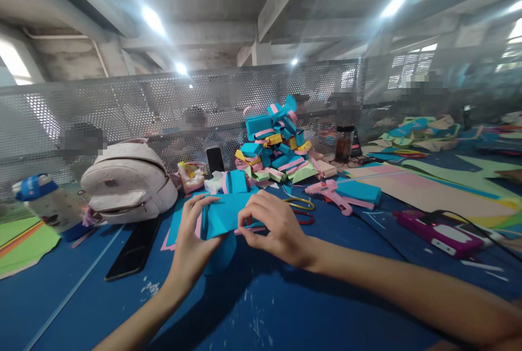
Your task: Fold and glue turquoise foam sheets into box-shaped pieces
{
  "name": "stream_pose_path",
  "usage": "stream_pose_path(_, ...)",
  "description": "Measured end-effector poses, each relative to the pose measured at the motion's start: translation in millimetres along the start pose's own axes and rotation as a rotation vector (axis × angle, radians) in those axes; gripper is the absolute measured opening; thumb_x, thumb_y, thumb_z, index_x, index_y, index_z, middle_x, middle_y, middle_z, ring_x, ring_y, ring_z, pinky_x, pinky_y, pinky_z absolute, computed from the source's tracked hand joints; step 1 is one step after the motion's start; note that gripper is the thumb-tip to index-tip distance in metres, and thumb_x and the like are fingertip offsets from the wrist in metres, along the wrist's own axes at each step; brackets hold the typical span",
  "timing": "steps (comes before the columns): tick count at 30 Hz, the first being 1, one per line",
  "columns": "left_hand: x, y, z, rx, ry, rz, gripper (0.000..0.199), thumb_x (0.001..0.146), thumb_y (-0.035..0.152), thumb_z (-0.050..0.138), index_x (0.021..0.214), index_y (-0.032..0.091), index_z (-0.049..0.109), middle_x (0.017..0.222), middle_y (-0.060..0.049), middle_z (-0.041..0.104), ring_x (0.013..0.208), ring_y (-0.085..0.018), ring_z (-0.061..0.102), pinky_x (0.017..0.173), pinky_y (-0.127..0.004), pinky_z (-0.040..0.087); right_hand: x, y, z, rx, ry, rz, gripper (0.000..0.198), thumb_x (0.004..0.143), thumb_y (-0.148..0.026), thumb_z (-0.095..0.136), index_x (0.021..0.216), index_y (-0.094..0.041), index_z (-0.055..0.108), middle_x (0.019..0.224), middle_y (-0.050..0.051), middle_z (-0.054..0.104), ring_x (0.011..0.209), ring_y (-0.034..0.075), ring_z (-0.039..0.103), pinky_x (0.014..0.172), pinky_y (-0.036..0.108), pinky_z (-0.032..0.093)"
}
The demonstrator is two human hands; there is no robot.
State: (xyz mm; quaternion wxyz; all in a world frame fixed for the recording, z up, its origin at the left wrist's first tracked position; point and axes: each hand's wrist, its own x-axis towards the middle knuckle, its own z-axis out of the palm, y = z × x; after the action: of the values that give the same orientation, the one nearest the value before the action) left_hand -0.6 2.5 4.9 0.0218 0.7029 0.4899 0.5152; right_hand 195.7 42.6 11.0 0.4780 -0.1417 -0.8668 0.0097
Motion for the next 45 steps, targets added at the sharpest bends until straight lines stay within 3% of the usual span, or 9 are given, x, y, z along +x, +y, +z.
stream_pose_path(8,6.8,-7.6,-4.3,-0.009,0.049,-0.064,0.037,0.072,0.021,0.065,0.109,0.027,0.06,0.115,-0.005,0.056,0.114,-0.027,0.051,0.101,-0.047,0.04,3.8,1.0,-2.9,0.204,0.117,0.073,0.01,0.091,-0.025,0.054,0.083,-0.02,0.057,0.078,0.002,0.055,0.078,0.017,0.051,0.074,0.032,0.041)
stream_pose_path(17,6.3,-7.5,-4.8,-0.008,0.054,-0.067,0.04,0.071,0.018,0.063,0.11,0.026,0.06,0.117,-0.004,0.056,0.115,-0.027,0.051,0.102,-0.045,0.039,1.2,10.8,-4.6,-0.035,0.103,-0.008,0.008,0.09,-0.027,0.061,0.088,-0.021,0.066,0.079,0.002,0.064,0.078,0.018,0.05,0.073,0.033,0.038)
stream_pose_path(26,5.7,-6.5,-5.2,-0.002,0.053,-0.039,0.04,0.071,0.019,0.064,0.111,0.027,0.06,0.118,-0.005,0.055,0.118,-0.027,0.05,0.102,-0.045,0.039,3.5,14.5,-5.0,-0.128,0.009,-0.029,0.014,0.093,-0.027,0.052,0.085,-0.018,0.06,0.081,0.004,0.061,0.077,0.018,0.049,0.071,0.032,0.037)
stream_pose_path(31,5.9,-6.2,-4.6,-0.009,0.059,-0.036,0.039,0.071,0.02,0.065,0.109,0.028,0.061,0.118,-0.004,0.056,0.118,-0.027,0.05,0.102,-0.047,0.039,2.6,15.4,-2.9,-0.014,-0.023,-0.015,0.012,0.092,-0.025,0.05,0.082,-0.019,0.054,0.081,0.003,0.055,0.078,0.018,0.047,0.072,0.032,0.037)
stream_pose_path(39,6.1,-6.9,-5.2,-0.029,0.048,-0.033,0.037,0.075,0.025,0.068,0.11,0.028,0.06,0.119,-0.004,0.056,0.119,-0.027,0.05,0.103,-0.046,0.038,2.6,14.2,2.3,0.313,0.051,0.116,0.009,0.091,-0.022,0.051,0.082,-0.02,0.049,0.08,0.001,0.049,0.08,0.017,0.047,0.074,0.031,0.04)
stream_pose_path(45,6.4,-6.6,-6.7,-0.021,0.06,-0.029,0.039,0.075,0.021,0.067,0.112,0.028,0.06,0.121,-0.005,0.055,0.12,-0.027,0.049,0.104,-0.046,0.037,4.0,14.2,-1.2,0.329,0.101,0.13,0.007,0.092,-0.022,0.055,0.085,-0.02,0.055,0.082,0.001,0.053,0.08,0.016,0.049,0.078,0.032,0.039)
